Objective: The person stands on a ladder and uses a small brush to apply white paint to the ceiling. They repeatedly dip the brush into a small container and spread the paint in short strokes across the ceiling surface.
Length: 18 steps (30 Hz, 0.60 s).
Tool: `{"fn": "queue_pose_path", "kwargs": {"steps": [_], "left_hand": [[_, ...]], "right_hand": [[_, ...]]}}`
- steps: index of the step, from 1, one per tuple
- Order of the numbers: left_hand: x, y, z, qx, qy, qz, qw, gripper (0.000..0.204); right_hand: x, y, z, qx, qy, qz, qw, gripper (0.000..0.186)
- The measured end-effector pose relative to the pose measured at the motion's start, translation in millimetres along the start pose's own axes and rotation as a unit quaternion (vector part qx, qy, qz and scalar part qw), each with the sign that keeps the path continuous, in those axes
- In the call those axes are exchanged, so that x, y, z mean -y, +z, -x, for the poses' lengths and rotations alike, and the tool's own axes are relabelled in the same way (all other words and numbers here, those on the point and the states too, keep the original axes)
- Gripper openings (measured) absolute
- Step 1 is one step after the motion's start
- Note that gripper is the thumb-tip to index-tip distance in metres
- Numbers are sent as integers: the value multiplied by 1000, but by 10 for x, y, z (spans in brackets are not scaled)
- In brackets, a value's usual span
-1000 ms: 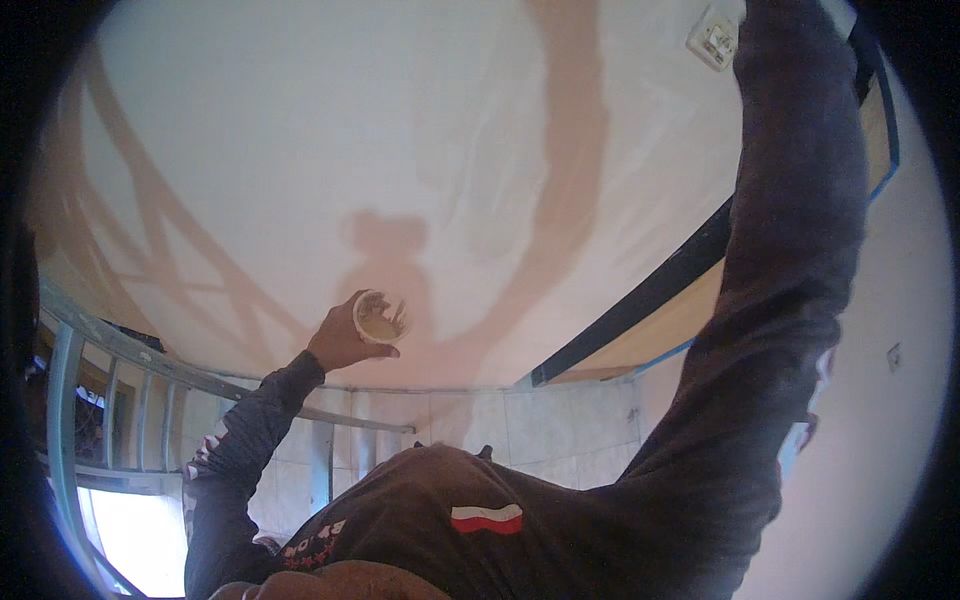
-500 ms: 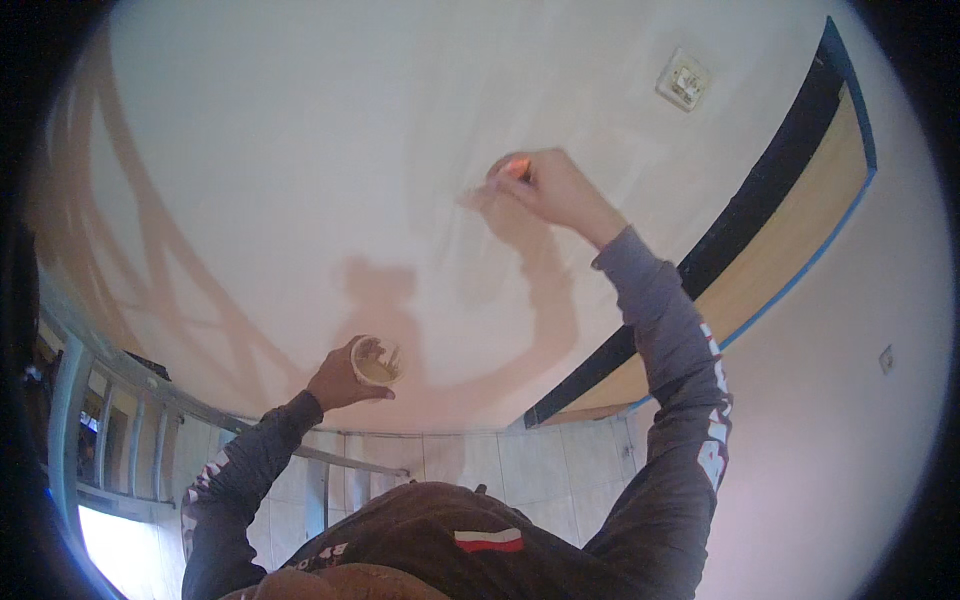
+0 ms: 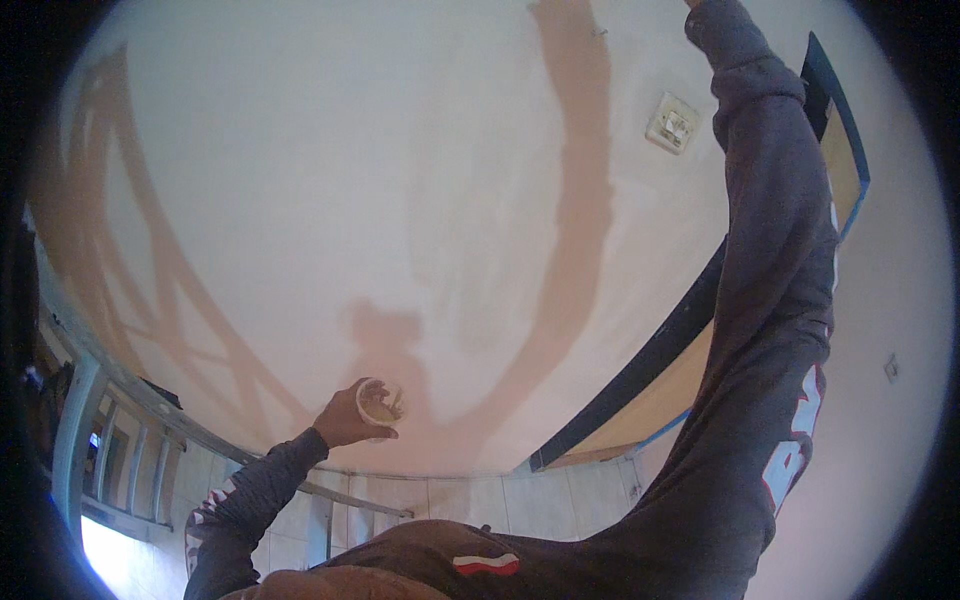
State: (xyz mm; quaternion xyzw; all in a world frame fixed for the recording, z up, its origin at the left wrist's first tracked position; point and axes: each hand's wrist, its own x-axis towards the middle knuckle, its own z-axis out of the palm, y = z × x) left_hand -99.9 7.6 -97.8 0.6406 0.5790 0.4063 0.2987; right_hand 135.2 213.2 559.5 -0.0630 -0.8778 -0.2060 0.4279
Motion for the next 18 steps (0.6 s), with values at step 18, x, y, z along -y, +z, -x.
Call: {"fn": "queue_pose_path", "kwargs": {"steps": [18], "left_hand": [[11, 9, 45, 19, -5, 1, 1000, 101]], "right_hand": [[1323, 2377, 2276, 364, 40, -127, 922, 25]]}}
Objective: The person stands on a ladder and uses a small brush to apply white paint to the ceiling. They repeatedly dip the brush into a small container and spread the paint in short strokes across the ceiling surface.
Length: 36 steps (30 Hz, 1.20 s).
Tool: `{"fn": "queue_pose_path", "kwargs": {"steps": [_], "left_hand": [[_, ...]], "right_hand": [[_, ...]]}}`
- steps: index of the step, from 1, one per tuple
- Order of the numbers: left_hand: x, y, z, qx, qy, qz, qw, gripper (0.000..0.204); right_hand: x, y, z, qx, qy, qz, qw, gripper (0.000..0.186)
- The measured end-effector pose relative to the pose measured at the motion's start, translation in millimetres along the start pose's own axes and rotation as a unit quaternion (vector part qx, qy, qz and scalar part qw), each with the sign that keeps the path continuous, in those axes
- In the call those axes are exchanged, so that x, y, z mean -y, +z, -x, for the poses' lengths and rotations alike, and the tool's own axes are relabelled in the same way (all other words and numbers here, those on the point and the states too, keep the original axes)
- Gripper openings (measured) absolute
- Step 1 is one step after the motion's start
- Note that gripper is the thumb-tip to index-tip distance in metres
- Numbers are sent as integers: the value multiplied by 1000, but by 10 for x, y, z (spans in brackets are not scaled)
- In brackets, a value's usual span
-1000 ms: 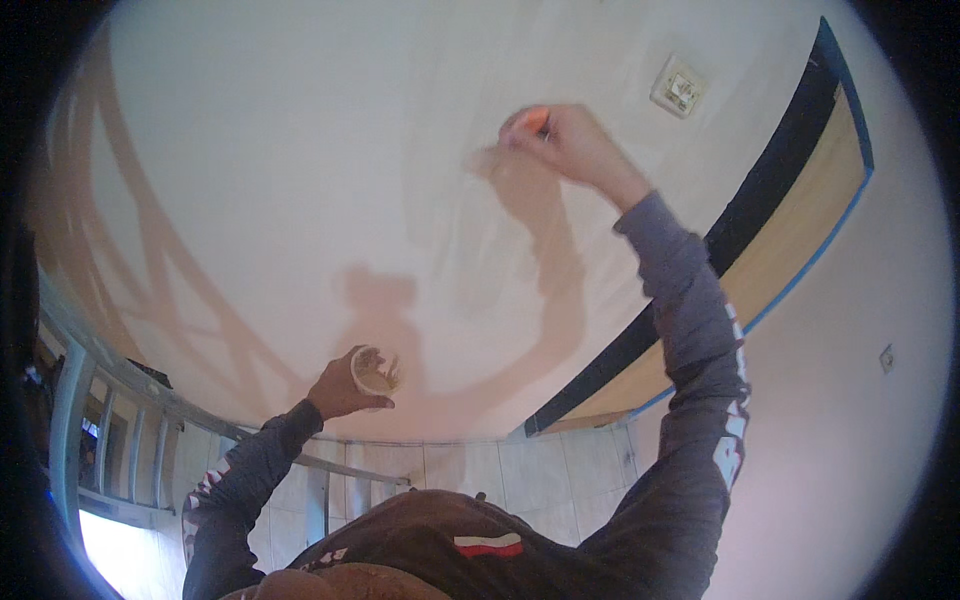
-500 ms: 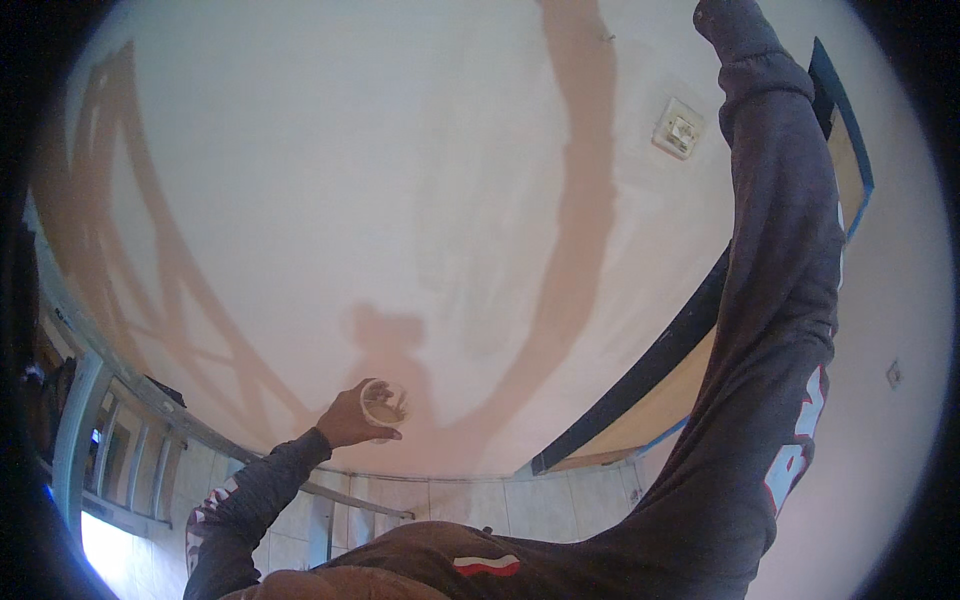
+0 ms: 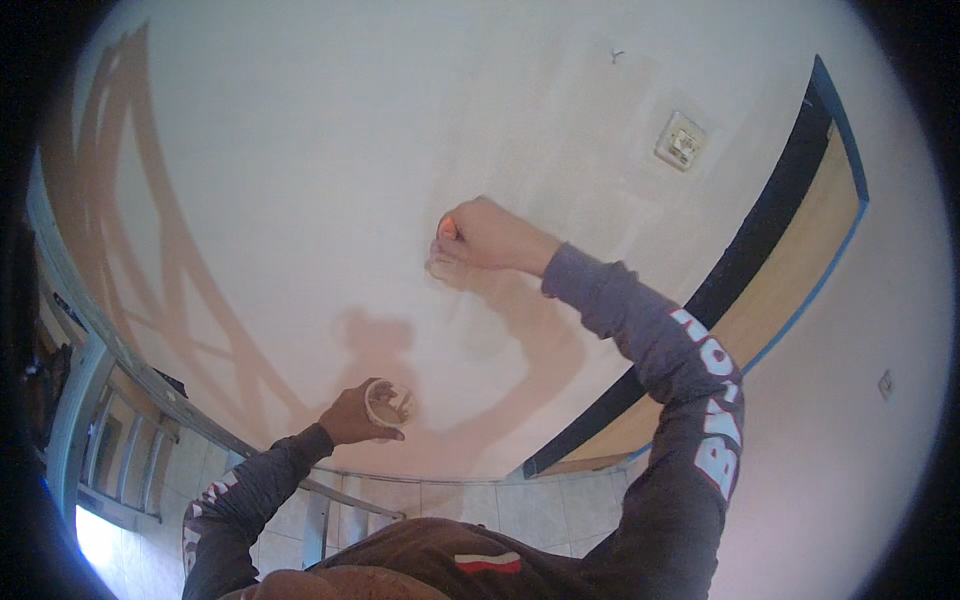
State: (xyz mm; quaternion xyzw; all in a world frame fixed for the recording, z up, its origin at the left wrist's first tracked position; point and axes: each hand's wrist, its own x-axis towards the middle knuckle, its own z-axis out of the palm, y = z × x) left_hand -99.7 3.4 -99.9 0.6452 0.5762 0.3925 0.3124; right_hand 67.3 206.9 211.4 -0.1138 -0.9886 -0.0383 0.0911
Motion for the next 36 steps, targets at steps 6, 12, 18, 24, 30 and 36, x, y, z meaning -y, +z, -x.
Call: {"fn": "queue_pose_path", "kwargs": {"steps": [6, 12, 18, 24, 30, 36], "left_hand": [[27, -3, -22, -14, 33, -22, 999, 102], [42, -70, 105, -38, 0, -10, 999, 102], [-30, -14, -63, -10, 22, -22, 999, 101], [-27, -60, -36, -21, 18, 7, 1000, 100], [-55, -71, -17, -24, 5, 3, 1000, 101], [-31, -28, -27, -13, 17, -4, 1000, 100]], "right_hand": [[-325, -530, -218, -83, 19, 21, 996, 26], [-79, -2609, -594, -213, 5, 69, 975, 25], [-35, -3726, -438, -347, 29, 194, 917, 32], [33, -3763, -130, -458, 31, 188, 868, 34], [-370, -3372, 552, -482, 8, 145, 864, 28], [-691, -3241, 985, -525, -8, 306, 794, 25]]}}
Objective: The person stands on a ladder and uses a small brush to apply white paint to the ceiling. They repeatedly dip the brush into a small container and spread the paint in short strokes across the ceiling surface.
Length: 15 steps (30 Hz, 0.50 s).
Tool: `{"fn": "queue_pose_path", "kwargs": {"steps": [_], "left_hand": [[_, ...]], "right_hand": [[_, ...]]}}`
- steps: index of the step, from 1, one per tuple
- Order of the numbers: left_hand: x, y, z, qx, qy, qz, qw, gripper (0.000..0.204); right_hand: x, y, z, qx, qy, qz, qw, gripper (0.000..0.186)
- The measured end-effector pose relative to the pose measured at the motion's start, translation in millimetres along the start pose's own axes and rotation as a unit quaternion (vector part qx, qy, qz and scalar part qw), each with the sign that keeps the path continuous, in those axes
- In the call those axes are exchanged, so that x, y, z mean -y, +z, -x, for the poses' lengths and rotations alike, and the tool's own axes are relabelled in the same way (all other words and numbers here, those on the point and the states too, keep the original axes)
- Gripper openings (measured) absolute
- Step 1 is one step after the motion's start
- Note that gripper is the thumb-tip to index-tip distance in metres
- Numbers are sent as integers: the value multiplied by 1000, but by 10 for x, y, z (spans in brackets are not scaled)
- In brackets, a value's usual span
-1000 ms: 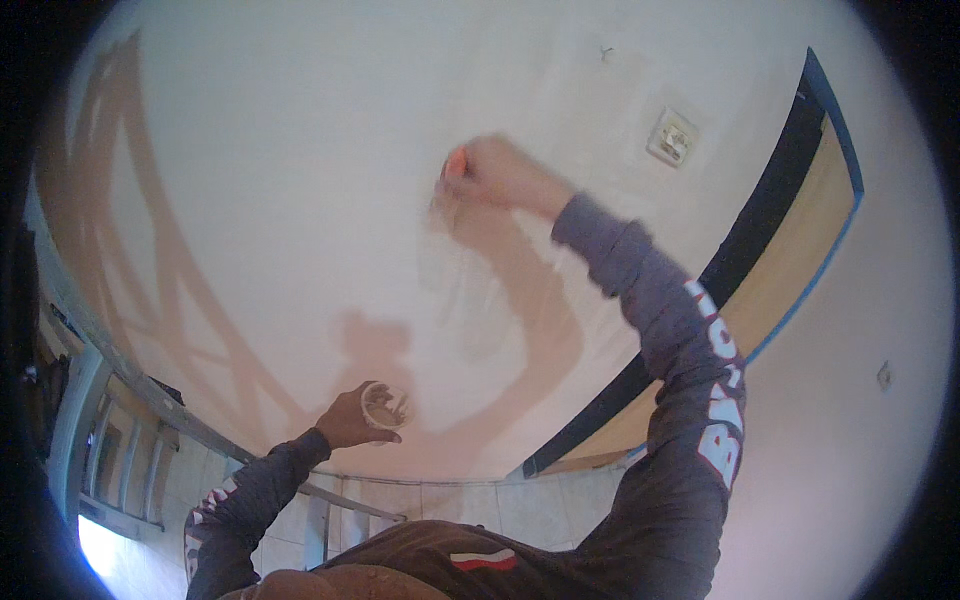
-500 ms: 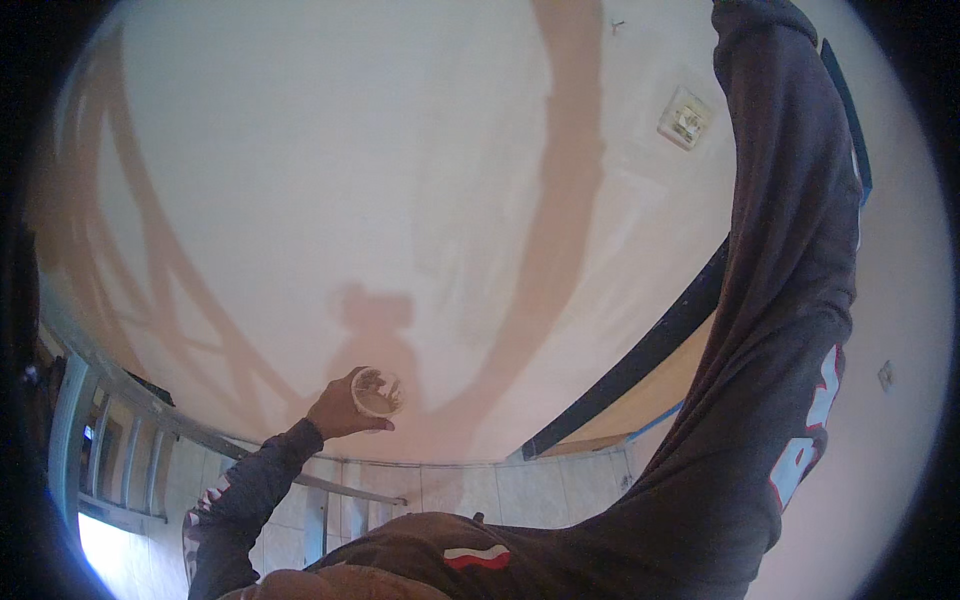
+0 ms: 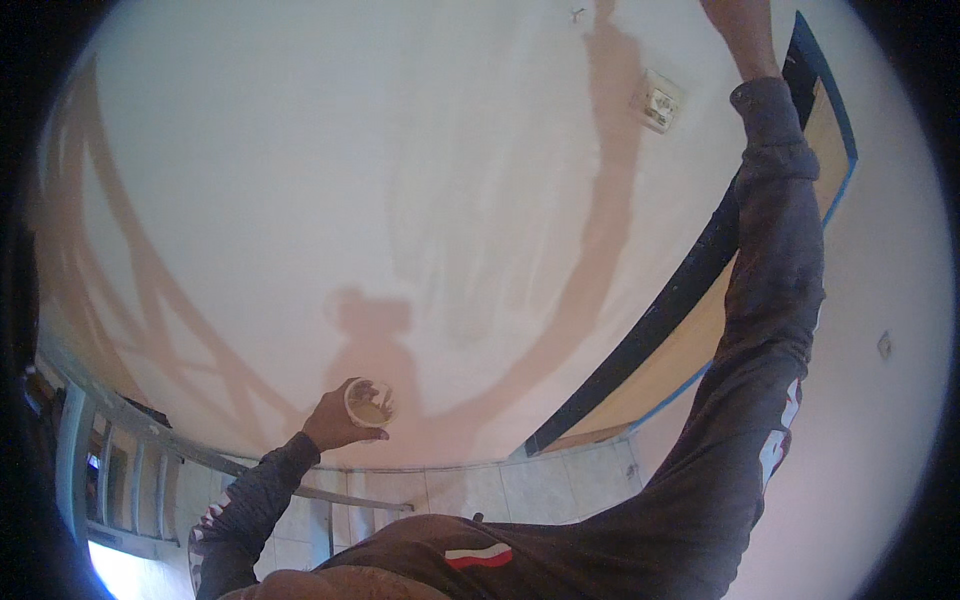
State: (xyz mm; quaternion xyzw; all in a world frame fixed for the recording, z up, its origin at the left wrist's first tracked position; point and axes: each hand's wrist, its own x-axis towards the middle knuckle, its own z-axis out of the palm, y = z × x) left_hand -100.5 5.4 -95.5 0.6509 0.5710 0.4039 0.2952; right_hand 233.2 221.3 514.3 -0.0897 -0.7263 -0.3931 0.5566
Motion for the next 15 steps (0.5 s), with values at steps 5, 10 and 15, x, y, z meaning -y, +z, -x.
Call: {"fn": "queue_pose_path", "kwargs": {"steps": [5, 10, 15], "left_hand": [[-62, -14, -11, 1, -29, -11, 1000, 99], [-64, -28, 6, 1, -21, 0, 1000, 97], [-32, 6, 0, -1, -3, -27, 1000, 97]], "right_hand": [[384, 171, 359, -52, -91, 48, 993, 18], [575, 353, 680, 23, -80, 59, 995, 16], [535, 378, 951, 81, -68, 28, 994, 22]]}}
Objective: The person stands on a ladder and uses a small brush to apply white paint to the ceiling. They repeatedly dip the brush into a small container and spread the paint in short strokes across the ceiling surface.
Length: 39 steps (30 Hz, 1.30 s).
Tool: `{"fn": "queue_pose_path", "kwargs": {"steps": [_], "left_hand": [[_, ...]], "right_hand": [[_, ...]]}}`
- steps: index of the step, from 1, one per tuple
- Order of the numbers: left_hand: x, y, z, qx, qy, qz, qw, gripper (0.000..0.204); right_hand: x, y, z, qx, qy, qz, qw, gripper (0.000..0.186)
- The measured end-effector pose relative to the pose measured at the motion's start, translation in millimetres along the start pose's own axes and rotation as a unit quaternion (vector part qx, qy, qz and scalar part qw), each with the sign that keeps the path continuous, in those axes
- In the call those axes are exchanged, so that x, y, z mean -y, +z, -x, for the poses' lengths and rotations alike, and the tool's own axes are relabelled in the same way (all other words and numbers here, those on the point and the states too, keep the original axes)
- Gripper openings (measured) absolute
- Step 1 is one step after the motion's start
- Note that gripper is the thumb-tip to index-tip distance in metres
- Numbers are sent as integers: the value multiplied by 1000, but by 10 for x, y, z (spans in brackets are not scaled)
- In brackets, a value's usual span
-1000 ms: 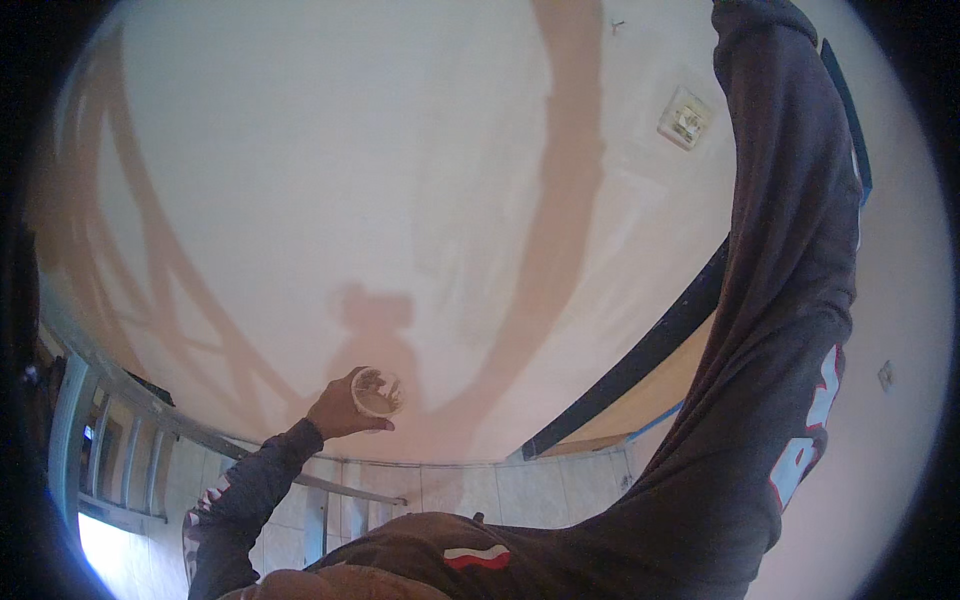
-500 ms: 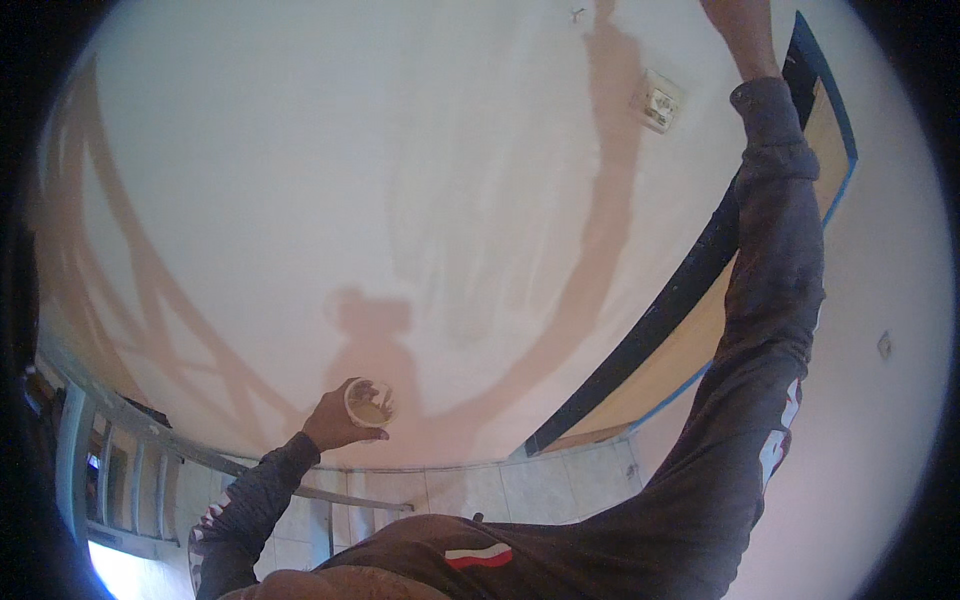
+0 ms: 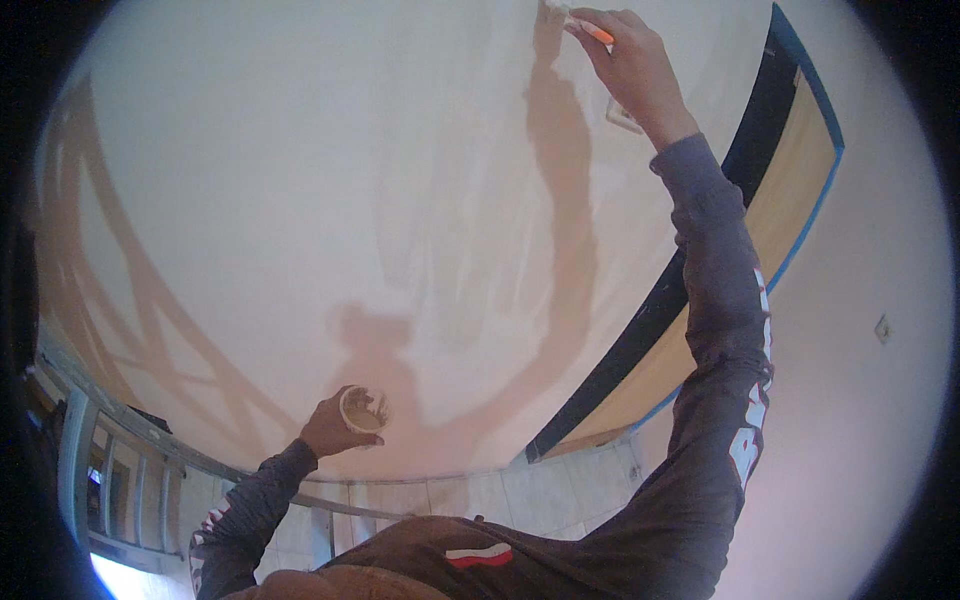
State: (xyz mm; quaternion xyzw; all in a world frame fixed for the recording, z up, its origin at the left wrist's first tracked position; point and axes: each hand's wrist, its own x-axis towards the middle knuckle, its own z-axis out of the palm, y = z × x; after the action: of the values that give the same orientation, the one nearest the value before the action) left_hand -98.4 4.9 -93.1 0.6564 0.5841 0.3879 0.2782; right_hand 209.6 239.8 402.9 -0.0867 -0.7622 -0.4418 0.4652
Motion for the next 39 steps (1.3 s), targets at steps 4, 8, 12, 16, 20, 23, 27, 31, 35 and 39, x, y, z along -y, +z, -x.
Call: {"fn": "queue_pose_path", "kwargs": {"steps": [4, 8, 12, 16, 20, 23, 27, 31, 35, 39], "left_hand": [[21, -11, 9, -1, 4, 0, 1000, 102], [38, 10, 1, 2, 7, 4, 1000, 101], [36, -18, 40, 0, -1, 11, 1000, 100], [55, 2, 16, -2, 8, 5, 1000, 98], [92, 24, 31, 6, 13, 6, 1000, 99], [149, 35, 70, 0, 26, 9, 1000, 101], [119, 51, 40, 8, 35, -13, 999, 103], [116, 36, 32, 21, 21, 7, 1000, 104], [187, 39, 36, 15, 19, 2, 1000, 103], [220, 50, 14, 13, 42, -6, 999, 102]], "right_hand": [[-230, -291, -32, 84, 80, -77, 990, 27], [-380, -530, -69, 70, 110, -175, 976, 31], [-4, -569, -18, 81, 143, -229, 960, 29], [529, -432, 99, 141, 168, -323, 921, 26], [1392, -8, 332, 214, 151, -412, 873, 24], [2162, 188, 578, 355, 153, -417, 823, 20], [2780, 724, 1183, 390, 122, -395, 823, 25], [3083, 1171, 1586, 359, 140, -429, 817, 31], [3067, 1339, 1489, 366, 123, -430, 816, 30], [2619, 1367, 986, 322, 137, -448, 823, 26]]}}
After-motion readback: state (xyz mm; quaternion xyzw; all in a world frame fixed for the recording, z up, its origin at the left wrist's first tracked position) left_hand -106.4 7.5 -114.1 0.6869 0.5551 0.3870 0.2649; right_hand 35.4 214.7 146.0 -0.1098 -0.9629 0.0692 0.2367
